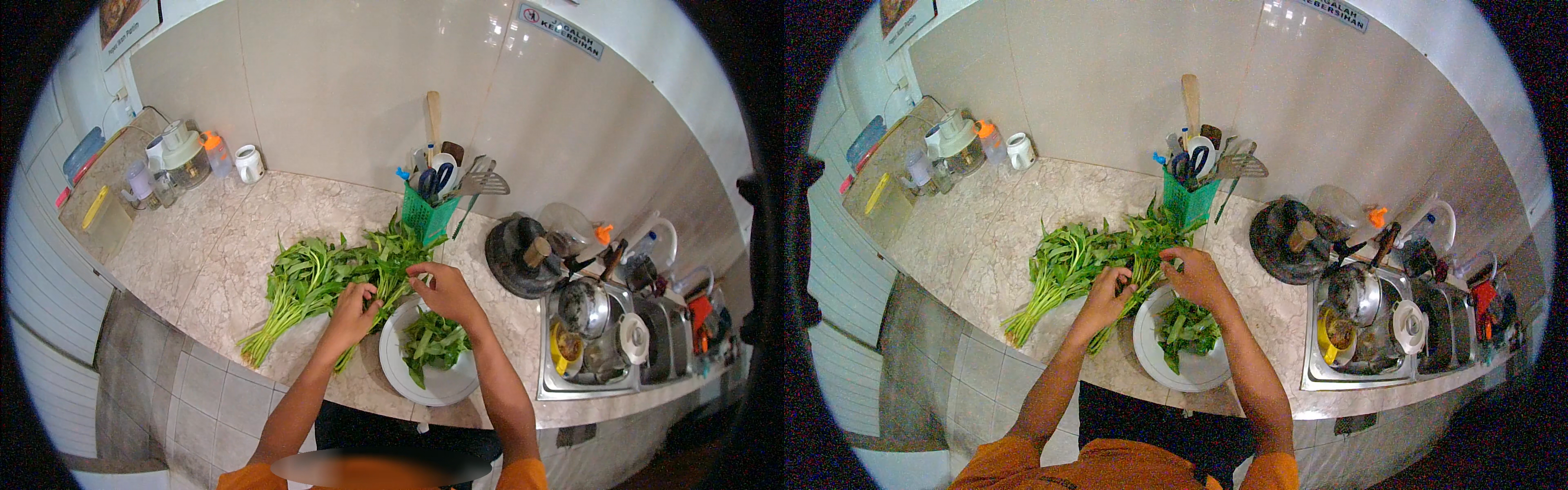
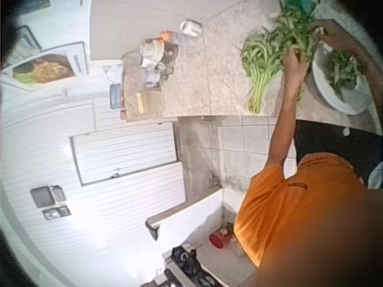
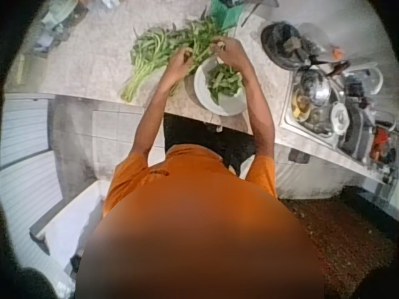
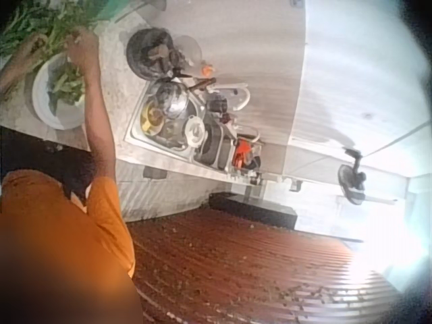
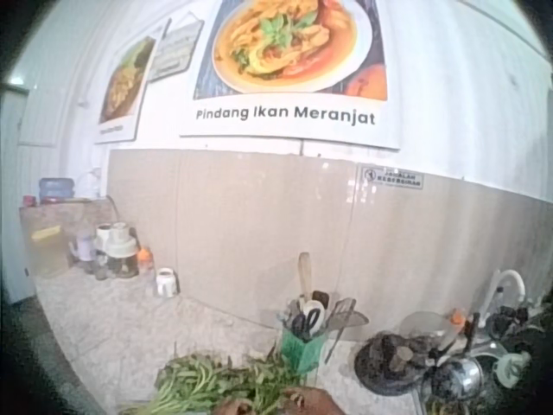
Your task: The person picks up bunches of leafy green vegetables from the countertop, separates leaves from stems by hand, and places the leaves into a white bowl. The stems are set aside on the counter. The process is repeated continuously throughout the clip.
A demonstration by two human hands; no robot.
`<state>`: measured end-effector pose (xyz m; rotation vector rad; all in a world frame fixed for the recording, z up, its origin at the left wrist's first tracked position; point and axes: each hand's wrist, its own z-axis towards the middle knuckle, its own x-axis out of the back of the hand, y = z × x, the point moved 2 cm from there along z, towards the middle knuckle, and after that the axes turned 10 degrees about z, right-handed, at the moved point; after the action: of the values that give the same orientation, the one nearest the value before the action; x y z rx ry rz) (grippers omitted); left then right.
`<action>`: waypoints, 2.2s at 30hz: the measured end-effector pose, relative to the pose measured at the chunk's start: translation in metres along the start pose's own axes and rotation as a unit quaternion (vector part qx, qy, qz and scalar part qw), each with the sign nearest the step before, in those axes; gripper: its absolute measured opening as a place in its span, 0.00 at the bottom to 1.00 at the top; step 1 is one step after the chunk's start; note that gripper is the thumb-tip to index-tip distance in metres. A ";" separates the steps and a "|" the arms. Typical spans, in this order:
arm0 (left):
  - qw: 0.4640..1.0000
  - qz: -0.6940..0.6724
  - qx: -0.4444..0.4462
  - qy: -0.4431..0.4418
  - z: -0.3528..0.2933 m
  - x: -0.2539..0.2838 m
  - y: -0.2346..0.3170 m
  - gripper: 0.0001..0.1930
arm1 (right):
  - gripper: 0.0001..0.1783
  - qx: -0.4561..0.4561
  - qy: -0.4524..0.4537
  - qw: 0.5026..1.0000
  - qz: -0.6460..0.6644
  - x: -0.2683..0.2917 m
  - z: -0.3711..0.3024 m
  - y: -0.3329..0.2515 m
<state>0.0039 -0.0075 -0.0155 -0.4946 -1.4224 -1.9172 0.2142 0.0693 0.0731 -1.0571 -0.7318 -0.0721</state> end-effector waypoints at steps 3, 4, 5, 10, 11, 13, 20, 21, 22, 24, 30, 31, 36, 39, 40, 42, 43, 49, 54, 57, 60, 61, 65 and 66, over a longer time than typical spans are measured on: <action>1.000 0.009 -0.008 0.016 0.003 -0.004 -0.003 0.11 | 0.14 0.012 0.000 1.000 0.019 -0.002 0.001 -0.002; 1.000 0.009 -0.002 0.017 0.003 -0.005 -0.004 0.11 | 0.14 0.021 -0.007 0.999 0.025 -0.005 0.001 -0.002; 1.000 0.010 0.001 0.023 0.003 -0.006 -0.005 0.10 | 0.14 0.031 -0.013 0.999 0.030 -0.007 0.001 -0.002; 0.998 -0.045 0.045 0.032 0.002 -0.007 -0.006 0.08 | 0.13 0.088 -0.034 0.995 -0.012 -0.020 -0.003 -0.002; 0.995 -0.064 0.075 0.019 0.002 -0.007 -0.006 0.08 | 0.13 0.079 -0.042 0.996 -0.028 -0.020 -0.004 -0.001; 0.995 -0.065 0.070 0.032 0.002 -0.006 -0.005 0.09 | 0.13 0.067 -0.048 0.995 -0.057 -0.022 -0.005 0.001; 0.994 -0.068 0.062 0.053 -0.002 -0.010 -0.016 0.14 | 0.16 0.047 -0.027 0.996 -0.072 -0.028 -0.001 -0.012; 0.996 -0.053 0.037 0.064 -0.001 -0.010 -0.017 0.15 | 0.16 0.042 -0.016 0.997 -0.063 -0.029 0.000 -0.014; 0.996 -0.042 0.021 0.070 0.000 -0.010 -0.018 0.15 | 0.17 0.036 -0.013 0.996 -0.079 -0.031 0.002 -0.016; 0.997 -0.039 0.016 0.067 0.000 -0.010 -0.019 0.15 | 0.17 0.041 0.002 0.994 -0.098 -0.036 0.006 -0.019; 0.994 -0.090 0.055 0.040 0.000 -0.004 -0.017 0.14 | 0.17 0.043 0.035 0.991 -0.123 -0.045 0.013 -0.015; 0.993 -0.099 0.060 0.036 -0.001 -0.003 -0.016 0.13 | 0.17 0.036 0.047 0.992 -0.112 -0.044 0.013 -0.013; 0.993 -0.090 0.063 0.038 0.000 0.001 -0.013 0.11 | 0.15 0.065 0.126 0.989 -0.051 -0.027 0.018 0.001; 0.993 -0.086 0.082 0.020 0.003 0.002 -0.010 0.11 | 0.15 0.083 0.174 0.981 -0.036 -0.015 0.022 0.010; 0.990 -0.095 0.099 0.010 0.002 0.002 -0.008 0.11 | 0.15 0.075 0.170 0.982 -0.025 -0.011 0.023 0.013; 0.990 -0.094 0.101 0.005 0.003 0.004 -0.005 0.11 | 0.15 0.025 0.160 0.987 -0.007 -0.005 0.023 0.019; 0.993 -0.082 0.085 0.012 0.004 0.006 -0.003 0.11 | 0.15 0.005 0.156 0.988 0.006 -0.003 0.022 0.020; 0.998 -0.037 0.039 0.032 0.007 0.006 0.000 0.13 | 0.17 -0.044 0.139 0.989 0.039 0.002 0.015 0.020; 0.999 -0.001 0.021 0.027 0.007 -0.001 -0.007 0.15 | 0.28 0.053 0.192 0.979 -0.047 0.003 0.008 0.002; 0.999 -0.004 0.041 0.027 0.006 -0.003 -0.010 0.14 | 0.30 0.112 0.265 0.952 -0.106 0.000 0.002 -0.016; 0.994 -0.054 0.090 -0.005 0.006 -0.001 -0.010 0.12 | 0.26 0.087 0.248 0.961 -0.082 -0.004 -0.002 -0.028; 0.990 -0.085 0.110 -0.023 0.007 0.000 -0.010 0.11 | 0.23 0.099 0.226 0.965 -0.085 -0.006 -0.002 -0.031; 0.972 -0.187 0.139 -0.025 0.005 0.005 -0.003 0.10 | 0.13 0.129 0.099 0.985 -0.053 -0.017 -0.004 -0.034; 0.968 -0.201 0.149 -0.027 0.004 0.006 -0.002 0.10 | 0.11 0.129 0.059 0.989 -0.032 -0.021 -0.004 -0.033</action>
<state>-0.0019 -0.0054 -0.0117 -0.1188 -1.9230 -1.9493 0.1879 0.0431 0.0853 -0.7762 -0.6485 -0.0917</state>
